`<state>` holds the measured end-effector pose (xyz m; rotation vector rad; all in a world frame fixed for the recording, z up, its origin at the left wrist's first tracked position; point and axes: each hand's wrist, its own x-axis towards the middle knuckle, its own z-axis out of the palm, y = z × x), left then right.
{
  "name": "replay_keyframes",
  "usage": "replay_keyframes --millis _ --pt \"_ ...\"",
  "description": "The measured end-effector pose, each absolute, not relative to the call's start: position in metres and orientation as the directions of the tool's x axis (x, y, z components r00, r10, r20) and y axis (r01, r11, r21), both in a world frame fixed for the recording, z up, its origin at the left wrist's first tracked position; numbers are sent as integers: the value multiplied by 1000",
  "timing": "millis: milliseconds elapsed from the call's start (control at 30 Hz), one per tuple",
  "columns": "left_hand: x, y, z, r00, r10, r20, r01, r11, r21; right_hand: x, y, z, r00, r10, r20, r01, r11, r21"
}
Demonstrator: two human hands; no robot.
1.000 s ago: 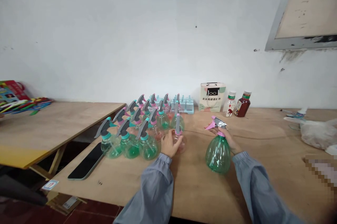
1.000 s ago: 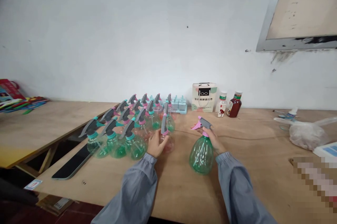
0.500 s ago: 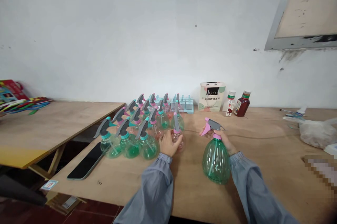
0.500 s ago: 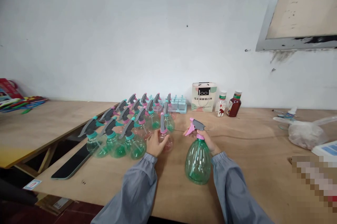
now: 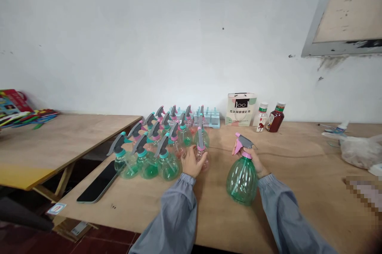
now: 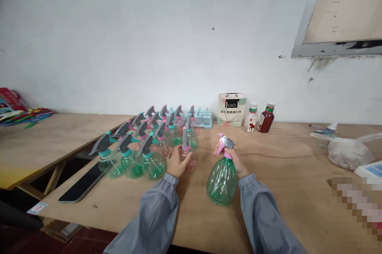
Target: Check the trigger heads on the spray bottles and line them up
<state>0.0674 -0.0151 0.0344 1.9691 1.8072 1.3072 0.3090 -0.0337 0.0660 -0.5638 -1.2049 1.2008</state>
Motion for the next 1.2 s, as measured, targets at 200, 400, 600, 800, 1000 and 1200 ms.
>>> replay_keyframes --millis 200,400,600,800,1000,1200 --pt "68 -15 34 -122 875 469 717 -249 651 306 -35 64 -144 926 348 -406 265 -875" --pt "67 -16 34 -109 871 478 719 -263 644 305 -31 66 44 922 385 -376 372 -848" --pt "67 -16 36 -98 878 469 708 -269 653 305 -35 66 -142 931 335 -405 254 -878" --pt "66 -16 36 -92 885 457 697 -270 664 302 -37 71 36 914 404 -301 396 -868" --pt "66 -16 36 -86 886 457 699 -273 661 338 -42 70 171 922 346 -105 366 -925" --pt "66 -15 36 -84 886 456 706 -270 655 426 -47 76 537 726 429 250 349 -903"
